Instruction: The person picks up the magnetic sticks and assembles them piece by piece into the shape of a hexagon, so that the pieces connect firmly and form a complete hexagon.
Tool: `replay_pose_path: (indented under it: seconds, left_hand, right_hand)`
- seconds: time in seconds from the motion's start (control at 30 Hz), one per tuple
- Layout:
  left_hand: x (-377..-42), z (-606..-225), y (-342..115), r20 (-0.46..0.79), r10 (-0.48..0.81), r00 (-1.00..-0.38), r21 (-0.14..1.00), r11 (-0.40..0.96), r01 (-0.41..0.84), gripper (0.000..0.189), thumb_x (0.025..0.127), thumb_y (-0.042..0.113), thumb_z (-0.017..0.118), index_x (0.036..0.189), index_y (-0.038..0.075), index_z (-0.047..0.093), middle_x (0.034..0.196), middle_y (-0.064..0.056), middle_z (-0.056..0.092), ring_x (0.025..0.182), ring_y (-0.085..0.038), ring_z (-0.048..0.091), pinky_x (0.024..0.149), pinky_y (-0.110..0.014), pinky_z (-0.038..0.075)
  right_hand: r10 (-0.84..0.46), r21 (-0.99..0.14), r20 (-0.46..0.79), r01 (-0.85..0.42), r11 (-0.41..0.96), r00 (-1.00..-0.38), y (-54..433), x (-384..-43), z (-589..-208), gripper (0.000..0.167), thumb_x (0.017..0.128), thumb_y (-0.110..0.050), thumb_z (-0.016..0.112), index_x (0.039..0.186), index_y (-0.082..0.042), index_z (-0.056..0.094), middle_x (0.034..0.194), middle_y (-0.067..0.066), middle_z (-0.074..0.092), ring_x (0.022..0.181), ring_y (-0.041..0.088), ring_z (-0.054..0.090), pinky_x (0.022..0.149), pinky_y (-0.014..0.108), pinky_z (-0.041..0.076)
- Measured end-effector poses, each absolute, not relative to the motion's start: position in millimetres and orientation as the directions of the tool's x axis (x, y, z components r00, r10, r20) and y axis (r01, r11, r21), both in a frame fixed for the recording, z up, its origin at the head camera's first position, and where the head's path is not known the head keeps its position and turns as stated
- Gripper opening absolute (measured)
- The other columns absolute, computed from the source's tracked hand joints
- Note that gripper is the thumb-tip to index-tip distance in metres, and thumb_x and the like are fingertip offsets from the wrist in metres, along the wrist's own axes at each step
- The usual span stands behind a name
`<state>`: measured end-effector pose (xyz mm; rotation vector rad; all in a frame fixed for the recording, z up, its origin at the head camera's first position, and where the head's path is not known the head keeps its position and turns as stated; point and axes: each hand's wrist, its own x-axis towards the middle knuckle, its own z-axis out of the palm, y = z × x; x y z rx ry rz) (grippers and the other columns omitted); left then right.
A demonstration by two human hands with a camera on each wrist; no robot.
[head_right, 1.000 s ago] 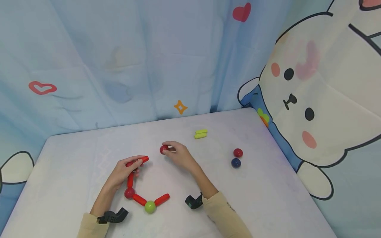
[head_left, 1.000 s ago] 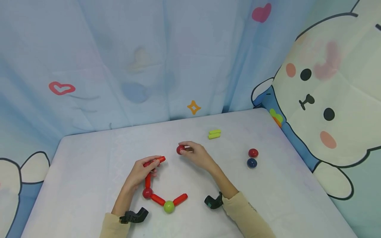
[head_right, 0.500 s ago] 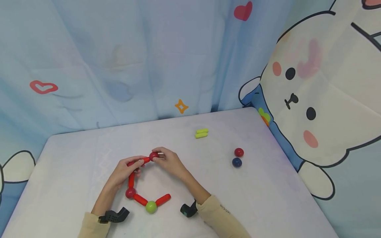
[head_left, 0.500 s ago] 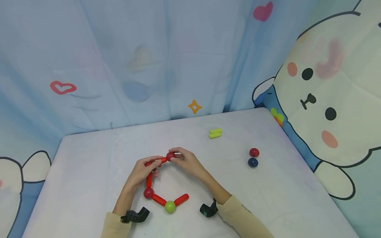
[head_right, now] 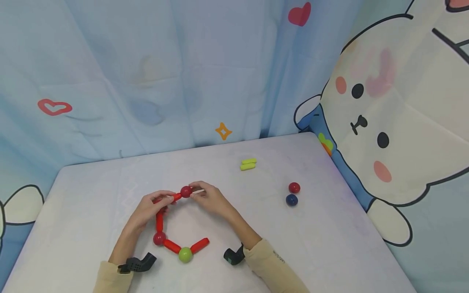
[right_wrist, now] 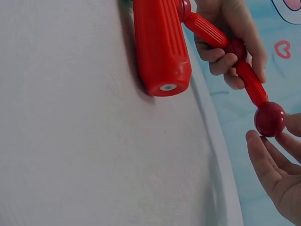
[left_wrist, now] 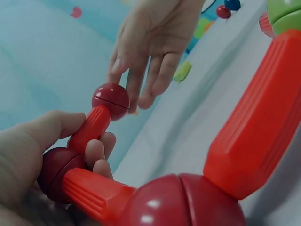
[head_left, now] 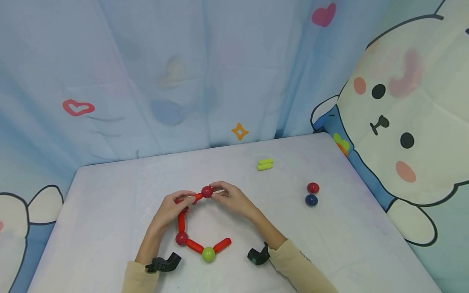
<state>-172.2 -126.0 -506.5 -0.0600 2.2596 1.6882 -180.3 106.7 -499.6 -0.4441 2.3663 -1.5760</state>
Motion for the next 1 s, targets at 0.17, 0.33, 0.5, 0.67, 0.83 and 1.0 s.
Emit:
replay_pose_path:
  seconds: [0.17,0.33,0.5,0.67,0.83,1.0]
  left_hand:
    - [-174,-505,-135,-0.258,0.168,-0.951,0.934,0.294,-0.202,0.036,0.094,0.026,0.061,0.126,0.011,0.062,0.097,-0.017,0.068,0.07,-0.017,0.061,0.069,-0.024,0.053]
    - [-175,-502,-143,-0.254,0.167,-0.953,0.931,0.31,-0.194,0.038,0.095,0.023,0.054,0.132,0.017,0.059,0.083,-0.014,0.063,0.066,-0.018,0.057,0.066,-0.025,0.049]
    - [-176,-500,-149,-0.269,0.213,-0.939,0.936,0.287,-0.203,0.043,0.096,0.018,0.045,0.138,0.021,0.054,0.07,-0.01,0.055,0.057,-0.018,0.053,0.06,-0.024,0.047]
    - [-176,-499,-151,-0.282,0.255,-0.925,0.933,0.298,-0.202,0.046,0.096,0.016,0.041,0.141,0.021,0.051,0.064,-0.006,0.052,0.053,-0.017,0.05,0.055,-0.023,0.043]
    - [-176,-500,-152,-0.3,0.275,-0.913,0.929,0.3,-0.215,0.05,0.094,0.016,0.037,0.142,0.021,0.049,0.064,-0.004,0.051,0.053,-0.017,0.049,0.057,-0.024,0.045]
    - [-177,-502,-154,-0.282,0.286,-0.916,0.934,0.301,-0.194,0.044,0.1,0.025,0.039,0.144,0.022,0.046,0.067,-0.005,0.052,0.052,-0.016,0.049,0.053,-0.023,0.044]
  right_hand:
    - [-0.398,-0.925,-0.089,-0.073,0.372,-0.913,108,-180,-498,0.036,0.095,-0.021,0.062,0.13,-0.012,0.057,0.119,0.009,0.066,0.102,0.022,0.068,0.092,0.035,0.056]
    - [-0.437,-0.934,-0.098,-0.07,0.352,-0.894,110,-181,-496,0.036,0.097,-0.015,0.058,0.131,-0.004,0.055,0.117,0.015,0.065,0.098,0.025,0.07,0.089,0.033,0.056]
    - [-0.442,-0.934,-0.113,-0.056,0.352,-0.89,113,-182,-491,0.035,0.097,-0.015,0.057,0.131,-0.004,0.055,0.116,0.017,0.065,0.098,0.028,0.069,0.088,0.031,0.057]
    - [-0.433,-0.932,-0.114,-0.055,0.359,-0.894,114,-184,-493,0.033,0.097,-0.015,0.058,0.129,-0.005,0.057,0.111,0.015,0.066,0.097,0.027,0.07,0.088,0.032,0.057]
    - [-0.441,-0.933,-0.11,-0.06,0.354,-0.891,116,-185,-494,0.032,0.097,-0.014,0.058,0.128,-0.003,0.058,0.11,0.016,0.067,0.097,0.028,0.07,0.087,0.03,0.057]
    - [-0.453,-0.939,-0.109,-0.058,0.34,-0.885,117,-185,-493,0.032,0.097,-0.012,0.056,0.127,-0.001,0.058,0.108,0.017,0.067,0.098,0.031,0.069,0.086,0.03,0.057]
